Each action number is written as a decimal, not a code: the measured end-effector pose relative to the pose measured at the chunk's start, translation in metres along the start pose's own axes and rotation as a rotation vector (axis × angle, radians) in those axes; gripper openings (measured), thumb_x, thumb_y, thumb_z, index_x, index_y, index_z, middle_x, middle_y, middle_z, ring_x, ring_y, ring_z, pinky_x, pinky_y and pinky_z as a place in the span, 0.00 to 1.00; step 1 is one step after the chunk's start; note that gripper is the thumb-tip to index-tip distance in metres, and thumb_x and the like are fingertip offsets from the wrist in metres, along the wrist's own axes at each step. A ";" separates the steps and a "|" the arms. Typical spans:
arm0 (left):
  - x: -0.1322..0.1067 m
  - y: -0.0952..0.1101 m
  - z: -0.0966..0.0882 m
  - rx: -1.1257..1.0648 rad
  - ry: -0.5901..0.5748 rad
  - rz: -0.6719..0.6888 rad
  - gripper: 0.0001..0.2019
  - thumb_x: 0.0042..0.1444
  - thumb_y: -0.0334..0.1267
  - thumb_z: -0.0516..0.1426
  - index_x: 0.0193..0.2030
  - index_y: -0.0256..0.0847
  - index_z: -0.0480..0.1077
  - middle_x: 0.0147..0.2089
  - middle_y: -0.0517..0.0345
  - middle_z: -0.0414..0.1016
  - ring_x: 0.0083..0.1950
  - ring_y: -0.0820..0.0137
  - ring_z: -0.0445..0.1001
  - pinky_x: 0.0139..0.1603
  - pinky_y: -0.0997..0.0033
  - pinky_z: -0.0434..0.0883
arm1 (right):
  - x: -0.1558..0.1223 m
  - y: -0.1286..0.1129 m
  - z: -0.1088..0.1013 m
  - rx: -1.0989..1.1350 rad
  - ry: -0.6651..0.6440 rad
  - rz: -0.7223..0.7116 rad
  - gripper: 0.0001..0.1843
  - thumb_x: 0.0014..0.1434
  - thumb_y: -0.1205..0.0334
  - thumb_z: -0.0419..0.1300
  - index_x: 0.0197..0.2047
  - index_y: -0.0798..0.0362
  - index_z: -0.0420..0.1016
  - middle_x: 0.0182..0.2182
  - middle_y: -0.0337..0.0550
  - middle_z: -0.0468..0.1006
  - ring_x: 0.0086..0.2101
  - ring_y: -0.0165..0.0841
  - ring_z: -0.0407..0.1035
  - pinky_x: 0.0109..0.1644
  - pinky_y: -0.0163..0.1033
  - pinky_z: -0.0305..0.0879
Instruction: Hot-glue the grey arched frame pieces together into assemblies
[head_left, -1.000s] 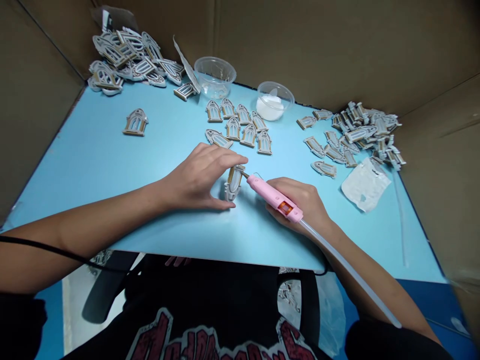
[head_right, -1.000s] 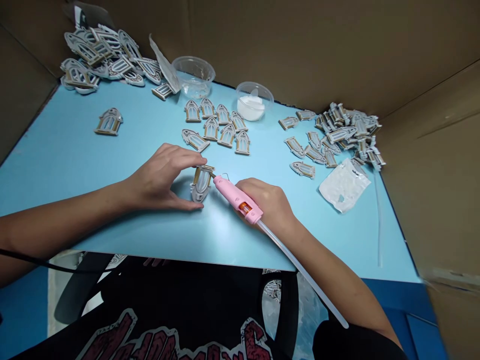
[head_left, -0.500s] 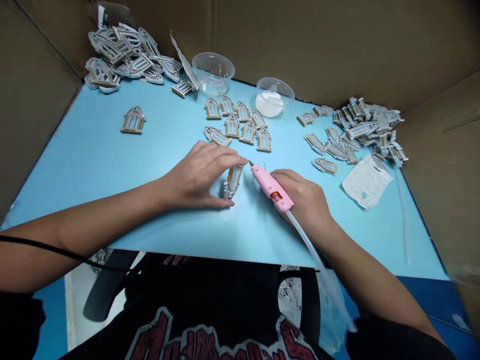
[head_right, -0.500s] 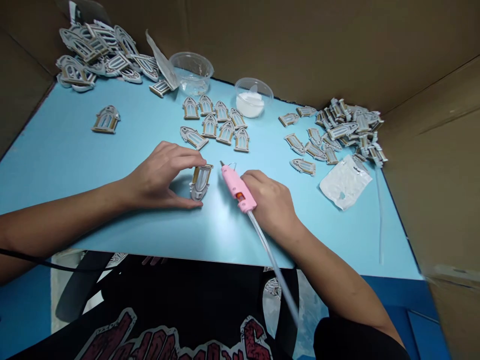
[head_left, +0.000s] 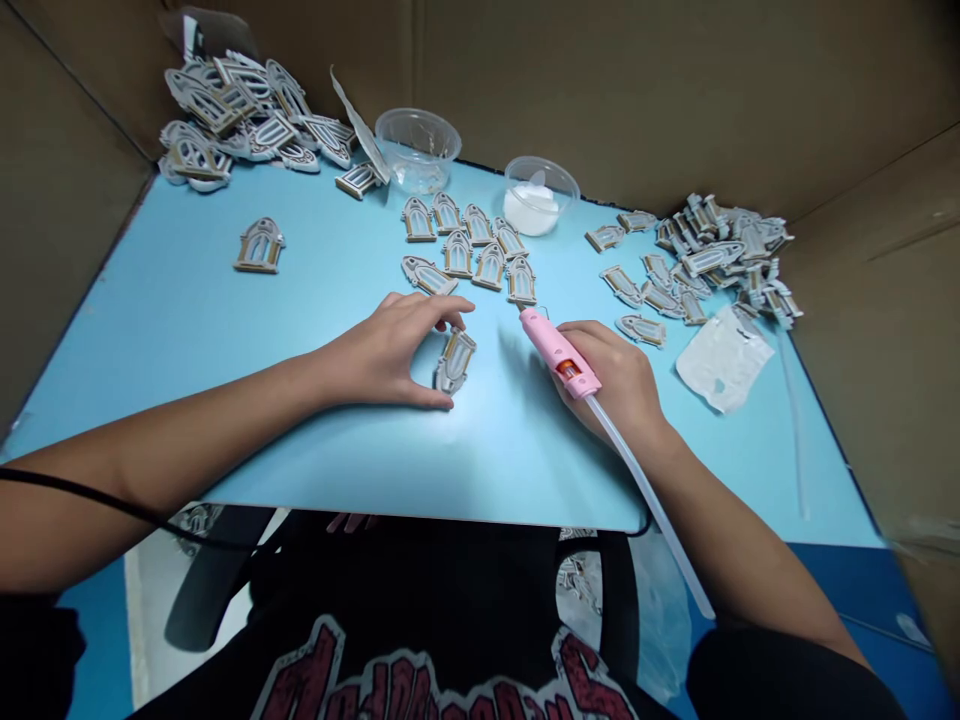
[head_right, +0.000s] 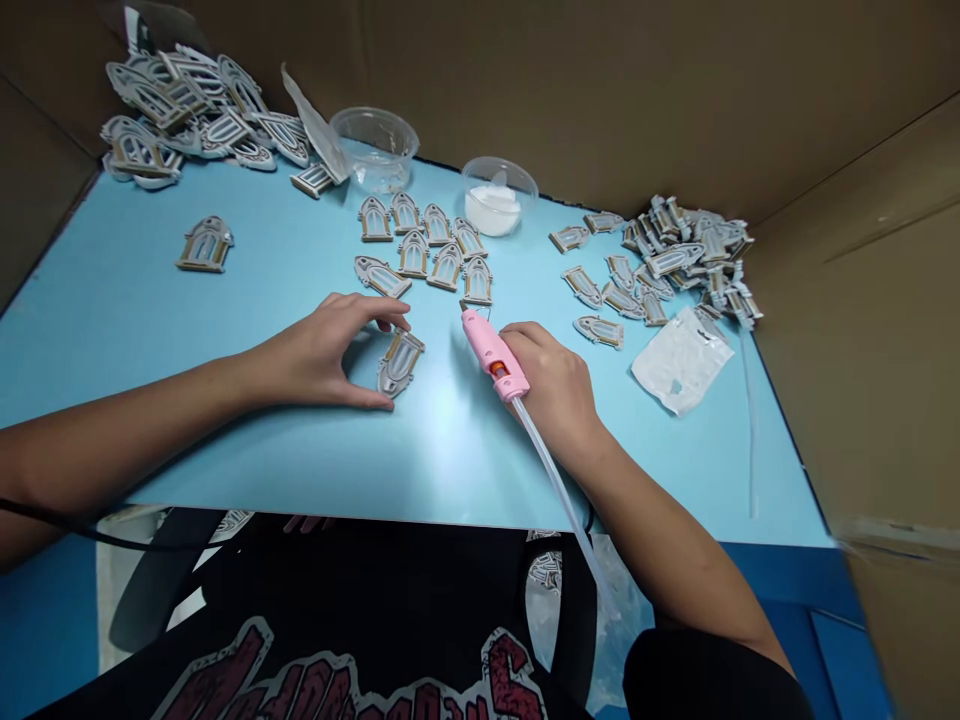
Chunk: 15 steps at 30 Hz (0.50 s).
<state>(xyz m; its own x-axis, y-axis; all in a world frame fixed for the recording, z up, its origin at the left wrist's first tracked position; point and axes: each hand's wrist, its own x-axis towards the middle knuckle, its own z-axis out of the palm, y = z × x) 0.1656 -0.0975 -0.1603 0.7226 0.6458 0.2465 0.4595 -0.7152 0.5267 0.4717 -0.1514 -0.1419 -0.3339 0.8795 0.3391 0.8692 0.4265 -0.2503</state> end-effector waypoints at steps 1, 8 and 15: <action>0.000 -0.001 0.000 -0.006 -0.054 -0.016 0.48 0.48 0.53 0.72 0.71 0.44 0.57 0.62 0.47 0.76 0.62 0.54 0.74 0.64 0.55 0.63 | 0.000 0.000 0.000 0.005 -0.003 0.000 0.09 0.60 0.67 0.60 0.41 0.50 0.80 0.47 0.47 0.84 0.36 0.37 0.77 0.31 0.39 0.63; 0.002 0.003 -0.003 0.060 -0.103 -0.020 0.48 0.45 0.55 0.72 0.69 0.41 0.60 0.61 0.44 0.75 0.62 0.52 0.72 0.60 0.58 0.65 | 0.000 0.001 0.000 -0.002 -0.001 -0.003 0.08 0.60 0.65 0.60 0.41 0.50 0.80 0.48 0.48 0.84 0.37 0.38 0.78 0.32 0.39 0.64; 0.001 0.013 -0.014 -0.053 -0.332 0.059 0.15 0.58 0.40 0.59 0.23 0.41 0.61 0.21 0.66 0.65 0.26 0.75 0.63 0.34 0.72 0.59 | 0.001 0.001 0.002 -0.018 -0.007 0.014 0.08 0.60 0.64 0.58 0.39 0.51 0.80 0.47 0.48 0.83 0.37 0.38 0.78 0.35 0.39 0.66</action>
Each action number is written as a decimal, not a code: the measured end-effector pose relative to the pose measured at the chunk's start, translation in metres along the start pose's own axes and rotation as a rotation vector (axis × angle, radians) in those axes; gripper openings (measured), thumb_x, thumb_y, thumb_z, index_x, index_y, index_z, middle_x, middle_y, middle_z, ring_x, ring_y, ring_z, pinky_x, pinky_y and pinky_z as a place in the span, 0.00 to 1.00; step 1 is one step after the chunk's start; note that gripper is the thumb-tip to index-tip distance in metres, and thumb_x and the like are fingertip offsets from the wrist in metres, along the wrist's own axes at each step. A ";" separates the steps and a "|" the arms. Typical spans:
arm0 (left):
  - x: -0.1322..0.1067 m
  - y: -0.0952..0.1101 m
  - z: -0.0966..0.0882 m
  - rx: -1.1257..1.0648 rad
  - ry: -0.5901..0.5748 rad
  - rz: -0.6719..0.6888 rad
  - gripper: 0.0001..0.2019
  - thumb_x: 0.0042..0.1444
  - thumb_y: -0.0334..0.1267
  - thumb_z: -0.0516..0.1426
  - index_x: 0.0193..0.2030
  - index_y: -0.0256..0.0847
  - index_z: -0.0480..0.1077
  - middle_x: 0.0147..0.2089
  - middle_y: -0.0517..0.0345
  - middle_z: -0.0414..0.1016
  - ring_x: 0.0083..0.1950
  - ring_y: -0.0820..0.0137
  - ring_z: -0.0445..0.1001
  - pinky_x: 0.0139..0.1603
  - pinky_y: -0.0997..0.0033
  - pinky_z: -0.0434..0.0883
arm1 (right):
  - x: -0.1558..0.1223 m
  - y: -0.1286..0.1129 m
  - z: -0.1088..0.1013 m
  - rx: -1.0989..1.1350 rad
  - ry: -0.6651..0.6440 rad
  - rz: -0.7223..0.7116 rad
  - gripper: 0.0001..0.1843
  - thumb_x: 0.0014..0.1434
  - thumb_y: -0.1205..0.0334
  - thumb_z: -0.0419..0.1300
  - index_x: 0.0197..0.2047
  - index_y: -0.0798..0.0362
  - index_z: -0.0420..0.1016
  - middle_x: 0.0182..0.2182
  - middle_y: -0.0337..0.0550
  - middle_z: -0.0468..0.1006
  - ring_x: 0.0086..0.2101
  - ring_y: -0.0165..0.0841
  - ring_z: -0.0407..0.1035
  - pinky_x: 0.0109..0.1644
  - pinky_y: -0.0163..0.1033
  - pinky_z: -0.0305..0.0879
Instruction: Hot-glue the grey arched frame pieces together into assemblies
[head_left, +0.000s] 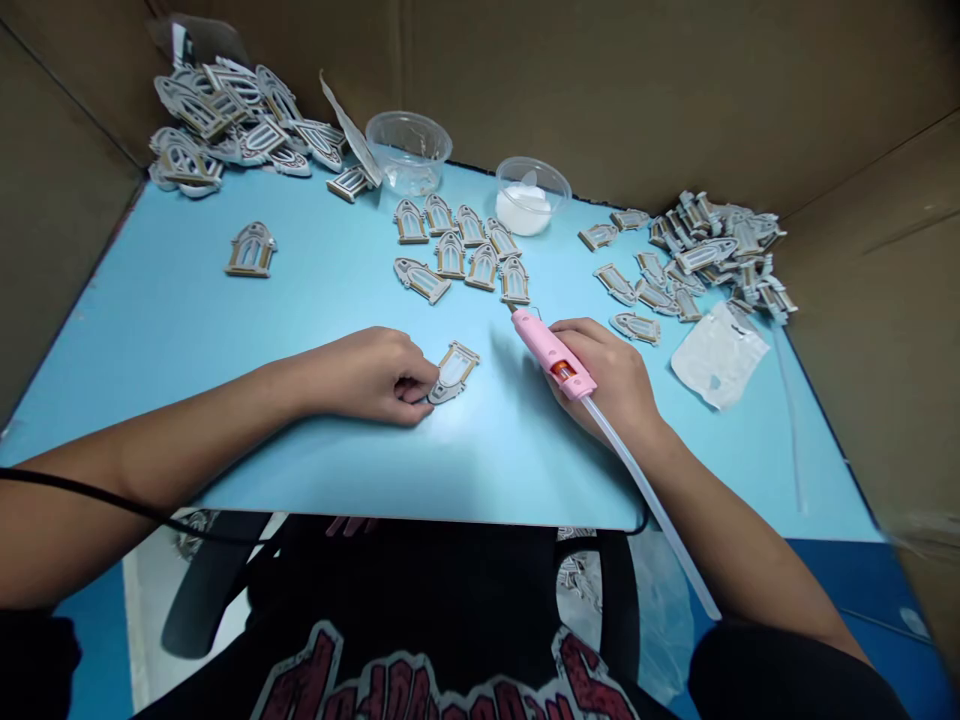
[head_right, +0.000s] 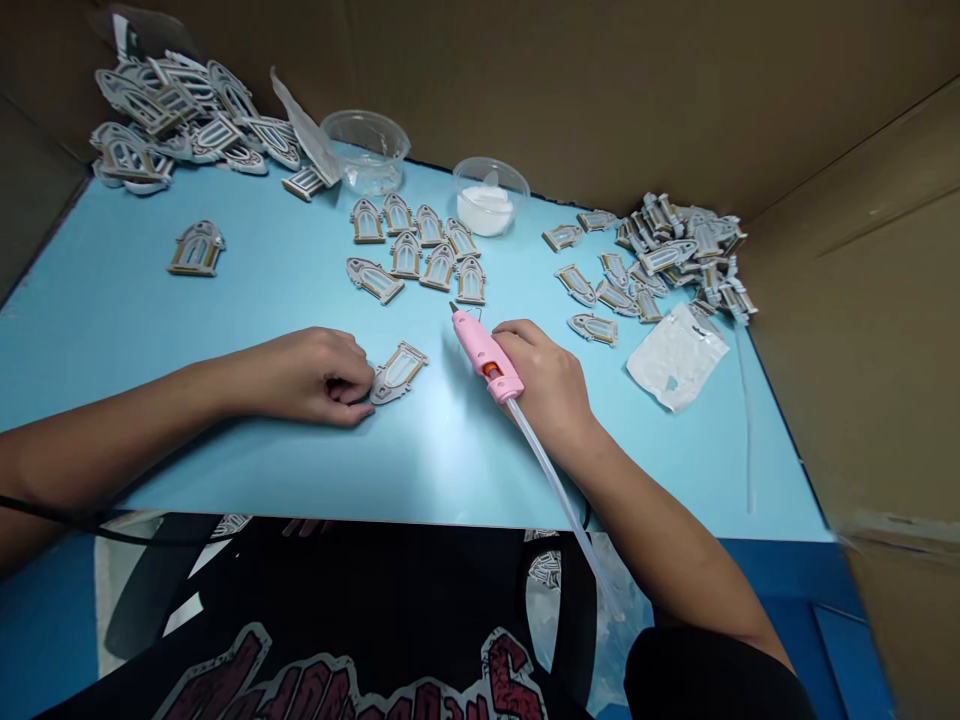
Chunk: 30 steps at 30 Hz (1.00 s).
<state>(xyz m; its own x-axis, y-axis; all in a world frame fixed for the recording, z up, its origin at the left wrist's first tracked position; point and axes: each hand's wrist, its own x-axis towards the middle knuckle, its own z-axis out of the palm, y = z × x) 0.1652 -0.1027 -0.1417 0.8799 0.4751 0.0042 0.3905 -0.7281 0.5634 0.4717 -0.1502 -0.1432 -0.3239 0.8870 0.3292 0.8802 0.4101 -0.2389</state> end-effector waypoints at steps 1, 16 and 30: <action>0.000 0.002 0.001 -0.011 -0.014 0.021 0.16 0.59 0.39 0.58 0.21 0.41 0.60 0.20 0.66 0.64 0.25 0.76 0.63 0.34 0.71 0.60 | 0.000 0.000 0.000 0.001 0.008 -0.001 0.08 0.61 0.64 0.58 0.39 0.51 0.80 0.47 0.48 0.83 0.37 0.38 0.78 0.35 0.39 0.66; 0.005 -0.037 0.004 0.214 0.295 -0.383 0.41 0.62 0.59 0.58 0.77 0.43 0.54 0.82 0.38 0.47 0.82 0.37 0.44 0.76 0.29 0.50 | 0.000 0.002 -0.001 0.090 0.088 -0.085 0.08 0.58 0.65 0.60 0.40 0.51 0.79 0.46 0.49 0.83 0.38 0.39 0.78 0.37 0.42 0.70; 0.005 -0.024 0.001 0.012 0.181 -0.305 0.44 0.48 0.58 0.68 0.68 0.43 0.61 0.68 0.44 0.69 0.71 0.48 0.66 0.71 0.48 0.61 | 0.002 0.000 0.002 0.225 0.062 -0.190 0.03 0.61 0.62 0.60 0.37 0.49 0.75 0.43 0.48 0.83 0.36 0.37 0.77 0.38 0.42 0.70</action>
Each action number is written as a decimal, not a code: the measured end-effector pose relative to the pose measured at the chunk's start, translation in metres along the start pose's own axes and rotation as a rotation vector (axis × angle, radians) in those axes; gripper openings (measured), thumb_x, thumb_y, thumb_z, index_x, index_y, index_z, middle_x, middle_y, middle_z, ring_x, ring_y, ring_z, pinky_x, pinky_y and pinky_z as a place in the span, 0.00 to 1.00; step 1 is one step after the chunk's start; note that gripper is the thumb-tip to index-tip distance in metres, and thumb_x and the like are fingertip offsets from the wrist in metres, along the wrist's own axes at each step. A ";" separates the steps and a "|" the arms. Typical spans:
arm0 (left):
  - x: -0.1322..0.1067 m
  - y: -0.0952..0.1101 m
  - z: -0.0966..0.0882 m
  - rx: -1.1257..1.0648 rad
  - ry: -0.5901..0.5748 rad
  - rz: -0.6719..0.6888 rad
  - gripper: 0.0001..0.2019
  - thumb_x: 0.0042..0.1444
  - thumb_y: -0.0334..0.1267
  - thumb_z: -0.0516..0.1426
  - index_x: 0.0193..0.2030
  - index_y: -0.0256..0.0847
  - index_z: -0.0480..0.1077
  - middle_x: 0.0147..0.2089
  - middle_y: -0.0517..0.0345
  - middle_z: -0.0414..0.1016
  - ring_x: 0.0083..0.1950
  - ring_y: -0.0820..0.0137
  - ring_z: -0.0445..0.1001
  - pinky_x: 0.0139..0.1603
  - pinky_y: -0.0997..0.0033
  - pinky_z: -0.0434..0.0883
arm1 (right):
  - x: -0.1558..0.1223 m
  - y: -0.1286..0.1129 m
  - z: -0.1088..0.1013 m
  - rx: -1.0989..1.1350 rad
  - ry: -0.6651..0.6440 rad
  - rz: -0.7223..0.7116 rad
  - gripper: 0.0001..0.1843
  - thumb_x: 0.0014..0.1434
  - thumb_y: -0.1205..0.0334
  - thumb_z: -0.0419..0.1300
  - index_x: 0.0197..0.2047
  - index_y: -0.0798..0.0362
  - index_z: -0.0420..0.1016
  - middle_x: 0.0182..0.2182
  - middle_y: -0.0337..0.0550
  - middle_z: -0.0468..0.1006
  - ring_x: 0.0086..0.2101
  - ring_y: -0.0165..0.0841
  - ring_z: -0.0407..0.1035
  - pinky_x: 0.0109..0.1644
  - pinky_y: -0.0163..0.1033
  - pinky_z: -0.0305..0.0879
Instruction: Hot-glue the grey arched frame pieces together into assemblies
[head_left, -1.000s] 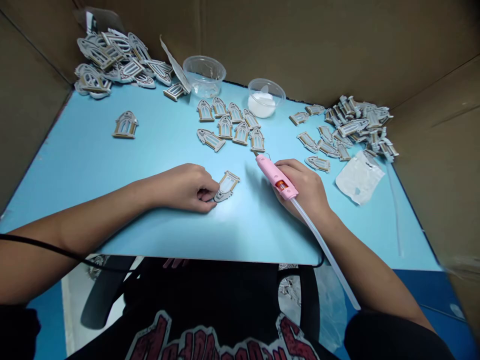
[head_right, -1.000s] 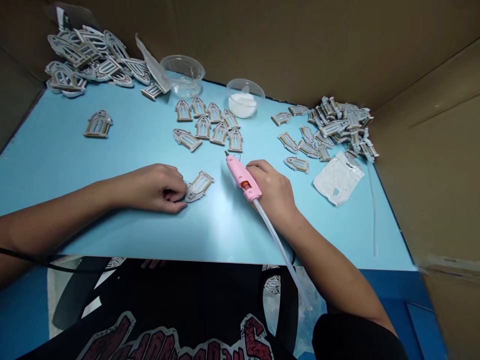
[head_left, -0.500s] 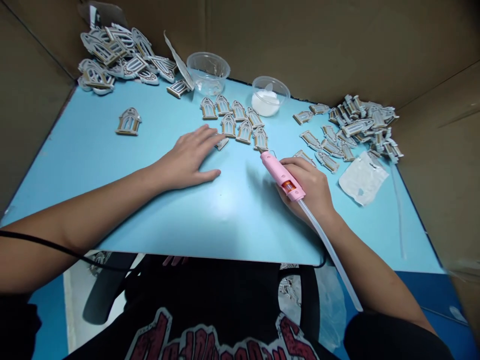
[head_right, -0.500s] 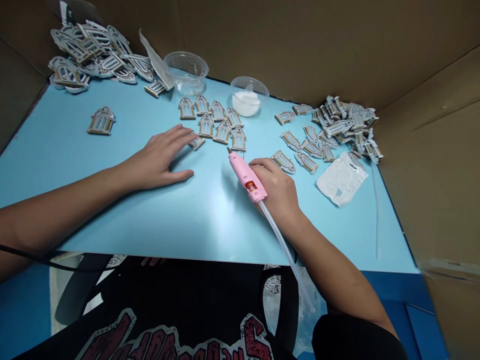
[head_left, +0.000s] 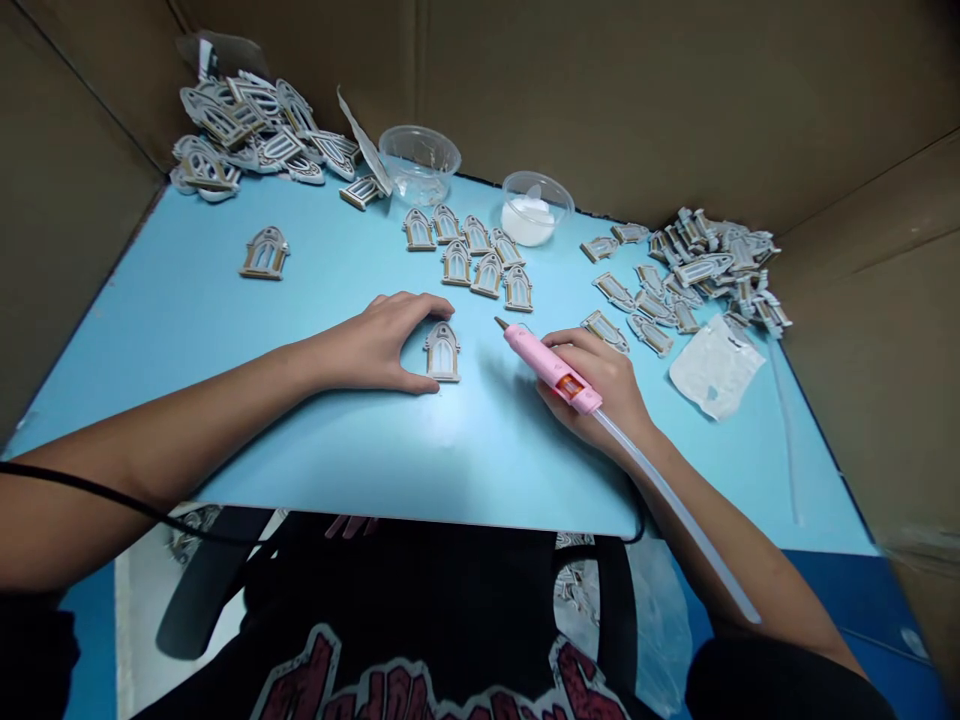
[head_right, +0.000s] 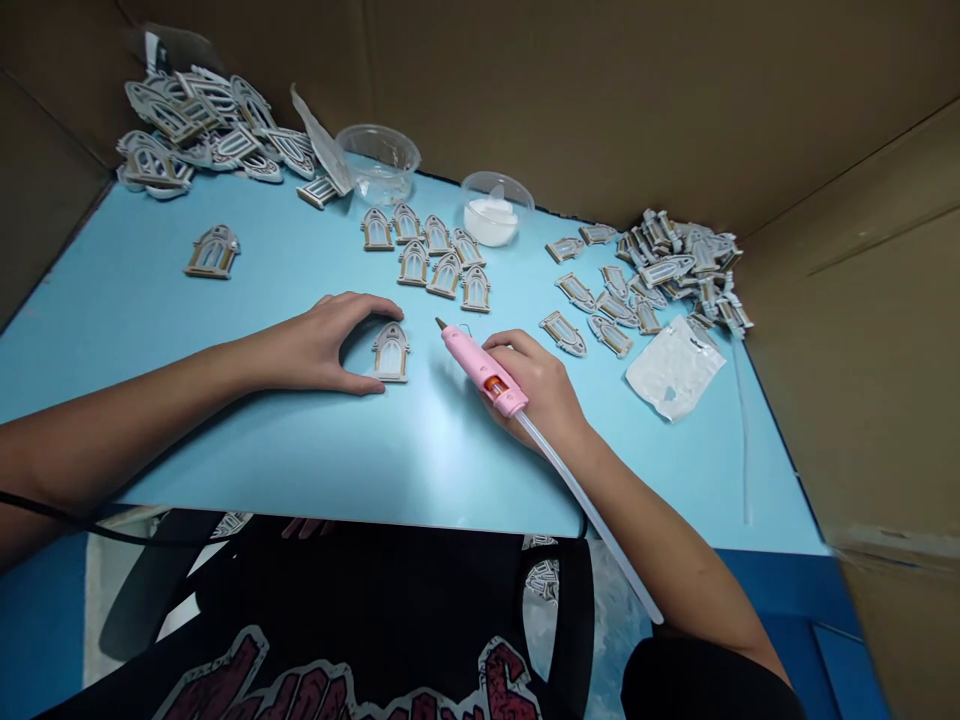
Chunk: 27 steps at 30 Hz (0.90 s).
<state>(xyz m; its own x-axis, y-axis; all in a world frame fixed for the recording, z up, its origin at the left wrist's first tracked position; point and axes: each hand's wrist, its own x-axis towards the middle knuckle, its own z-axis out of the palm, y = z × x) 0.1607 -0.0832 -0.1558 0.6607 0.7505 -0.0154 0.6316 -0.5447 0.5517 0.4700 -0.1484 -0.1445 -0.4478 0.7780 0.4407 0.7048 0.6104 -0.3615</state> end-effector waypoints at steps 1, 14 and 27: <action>0.000 -0.001 -0.001 -0.010 0.010 0.000 0.44 0.48 0.58 0.68 0.68 0.44 0.61 0.68 0.45 0.70 0.70 0.49 0.67 0.71 0.49 0.61 | 0.000 -0.001 0.000 0.015 -0.017 -0.018 0.03 0.61 0.62 0.60 0.37 0.49 0.75 0.42 0.48 0.82 0.36 0.36 0.77 0.38 0.41 0.70; -0.013 0.014 0.006 0.180 0.258 0.420 0.40 0.58 0.60 0.65 0.70 0.46 0.58 0.63 0.46 0.75 0.64 0.56 0.72 0.64 0.57 0.60 | -0.004 -0.013 0.000 0.077 -0.269 -0.132 0.12 0.63 0.62 0.59 0.29 0.49 0.62 0.25 0.36 0.65 0.26 0.30 0.63 0.29 0.35 0.55; -0.013 0.019 0.009 0.198 0.290 0.423 0.36 0.58 0.61 0.65 0.67 0.48 0.64 0.60 0.47 0.79 0.60 0.56 0.75 0.61 0.55 0.62 | -0.005 -0.018 -0.004 0.015 -0.331 -0.069 0.13 0.63 0.62 0.57 0.26 0.50 0.62 0.25 0.38 0.66 0.25 0.28 0.61 0.29 0.36 0.52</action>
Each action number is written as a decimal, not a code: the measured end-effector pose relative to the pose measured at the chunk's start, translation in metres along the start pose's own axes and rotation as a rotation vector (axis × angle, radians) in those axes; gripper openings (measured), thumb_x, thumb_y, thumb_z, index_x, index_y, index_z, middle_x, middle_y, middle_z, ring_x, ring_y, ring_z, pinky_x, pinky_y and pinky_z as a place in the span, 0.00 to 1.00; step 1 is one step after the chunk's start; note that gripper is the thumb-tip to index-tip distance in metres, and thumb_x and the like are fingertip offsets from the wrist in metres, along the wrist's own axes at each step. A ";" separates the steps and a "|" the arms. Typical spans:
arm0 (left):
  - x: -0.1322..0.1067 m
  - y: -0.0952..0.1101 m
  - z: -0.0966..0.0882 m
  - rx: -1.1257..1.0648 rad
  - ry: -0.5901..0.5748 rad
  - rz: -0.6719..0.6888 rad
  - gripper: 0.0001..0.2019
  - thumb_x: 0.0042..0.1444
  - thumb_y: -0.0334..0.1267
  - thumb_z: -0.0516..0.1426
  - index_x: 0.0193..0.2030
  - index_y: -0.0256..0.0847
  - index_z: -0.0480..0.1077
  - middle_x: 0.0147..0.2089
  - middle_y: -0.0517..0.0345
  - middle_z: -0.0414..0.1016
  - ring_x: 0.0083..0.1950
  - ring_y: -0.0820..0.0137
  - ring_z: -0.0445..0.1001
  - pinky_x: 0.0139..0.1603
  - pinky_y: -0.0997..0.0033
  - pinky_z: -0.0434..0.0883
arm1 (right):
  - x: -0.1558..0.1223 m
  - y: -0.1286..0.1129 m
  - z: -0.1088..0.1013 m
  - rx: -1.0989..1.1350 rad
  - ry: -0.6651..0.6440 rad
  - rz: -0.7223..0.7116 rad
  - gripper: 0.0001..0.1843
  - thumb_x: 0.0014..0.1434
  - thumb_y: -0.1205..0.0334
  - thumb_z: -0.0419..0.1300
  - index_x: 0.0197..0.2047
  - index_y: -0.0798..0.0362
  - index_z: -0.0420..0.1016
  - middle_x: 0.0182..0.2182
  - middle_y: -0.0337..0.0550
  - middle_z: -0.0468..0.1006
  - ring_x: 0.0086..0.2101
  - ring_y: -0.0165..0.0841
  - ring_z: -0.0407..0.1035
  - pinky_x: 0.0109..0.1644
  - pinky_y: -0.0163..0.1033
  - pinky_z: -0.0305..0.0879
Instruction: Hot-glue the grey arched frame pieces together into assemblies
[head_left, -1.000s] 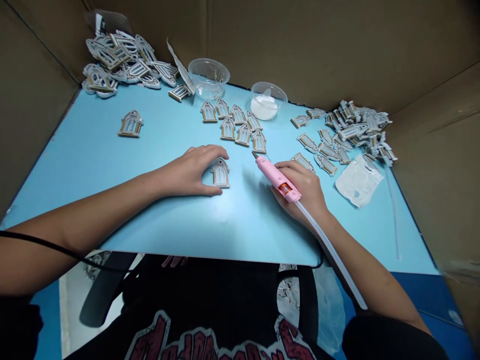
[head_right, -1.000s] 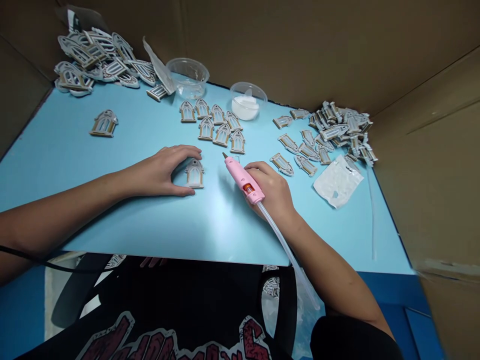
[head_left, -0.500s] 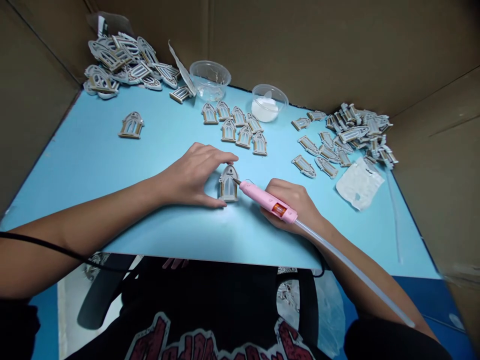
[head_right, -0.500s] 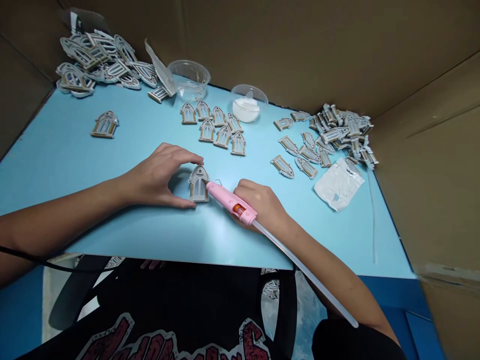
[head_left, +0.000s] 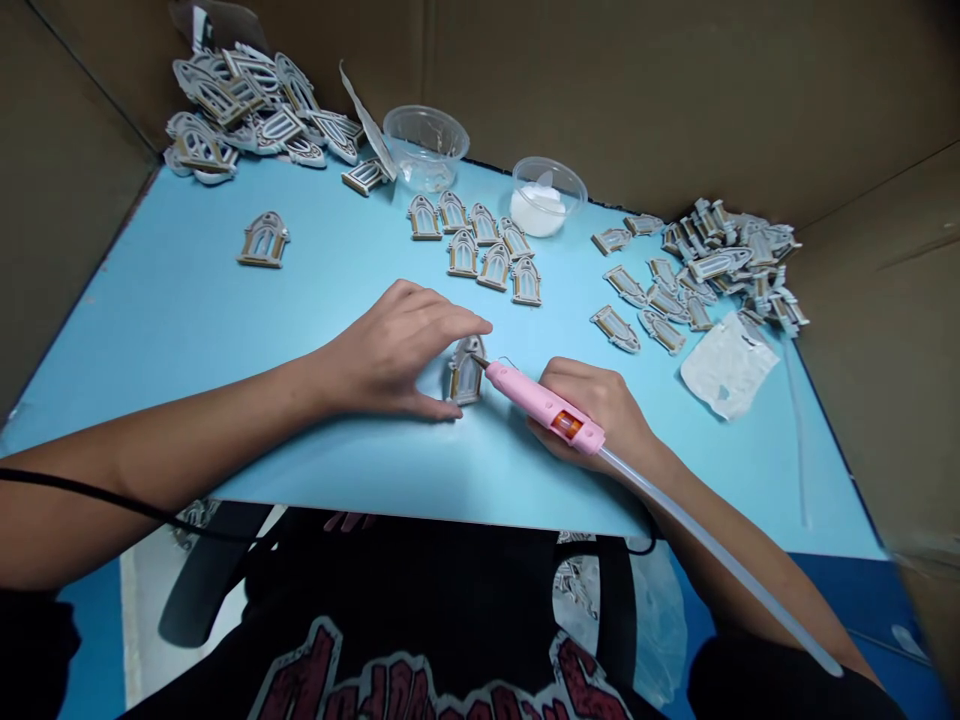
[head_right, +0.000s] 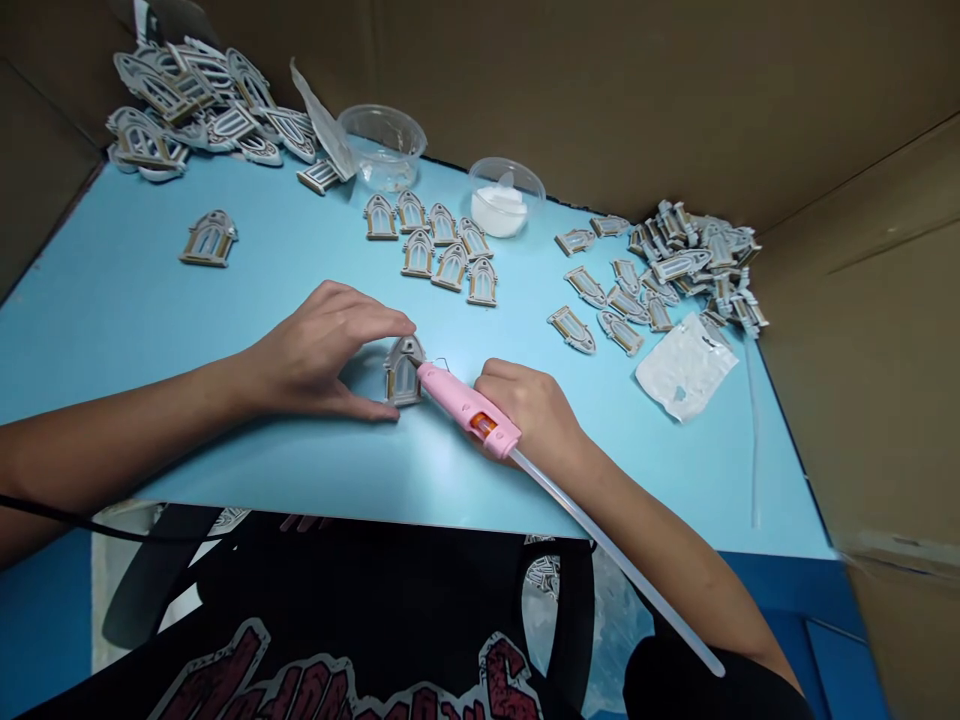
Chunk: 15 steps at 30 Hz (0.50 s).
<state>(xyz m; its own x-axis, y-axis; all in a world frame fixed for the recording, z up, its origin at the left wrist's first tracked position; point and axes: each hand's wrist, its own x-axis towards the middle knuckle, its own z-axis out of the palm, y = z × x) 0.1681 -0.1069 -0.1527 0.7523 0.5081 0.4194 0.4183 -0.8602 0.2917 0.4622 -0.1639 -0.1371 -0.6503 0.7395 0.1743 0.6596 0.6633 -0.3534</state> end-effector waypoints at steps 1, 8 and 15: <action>0.000 0.000 -0.001 0.008 0.000 -0.003 0.36 0.58 0.61 0.65 0.67 0.48 0.64 0.60 0.47 0.79 0.60 0.56 0.75 0.61 0.55 0.62 | 0.000 0.000 0.000 0.002 -0.006 0.000 0.13 0.62 0.62 0.58 0.26 0.50 0.63 0.25 0.38 0.66 0.25 0.28 0.62 0.29 0.36 0.53; 0.000 0.002 0.000 0.005 0.045 0.033 0.33 0.59 0.59 0.65 0.65 0.45 0.63 0.60 0.48 0.79 0.59 0.58 0.76 0.60 0.57 0.62 | 0.000 -0.001 0.001 0.017 0.033 -0.019 0.11 0.60 0.63 0.58 0.27 0.50 0.63 0.25 0.37 0.67 0.25 0.28 0.62 0.29 0.35 0.53; 0.000 0.003 -0.002 -0.019 0.058 0.000 0.35 0.57 0.61 0.66 0.64 0.47 0.63 0.59 0.49 0.80 0.57 0.59 0.77 0.59 0.58 0.63 | 0.000 0.001 0.001 0.013 0.013 -0.025 0.12 0.60 0.64 0.58 0.26 0.50 0.62 0.24 0.37 0.67 0.26 0.28 0.63 0.29 0.36 0.53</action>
<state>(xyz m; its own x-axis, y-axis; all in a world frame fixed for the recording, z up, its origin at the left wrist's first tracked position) 0.1688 -0.1092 -0.1502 0.7209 0.5106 0.4686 0.4086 -0.8593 0.3077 0.4623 -0.1637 -0.1381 -0.6617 0.7239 0.1953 0.6378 0.6804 -0.3610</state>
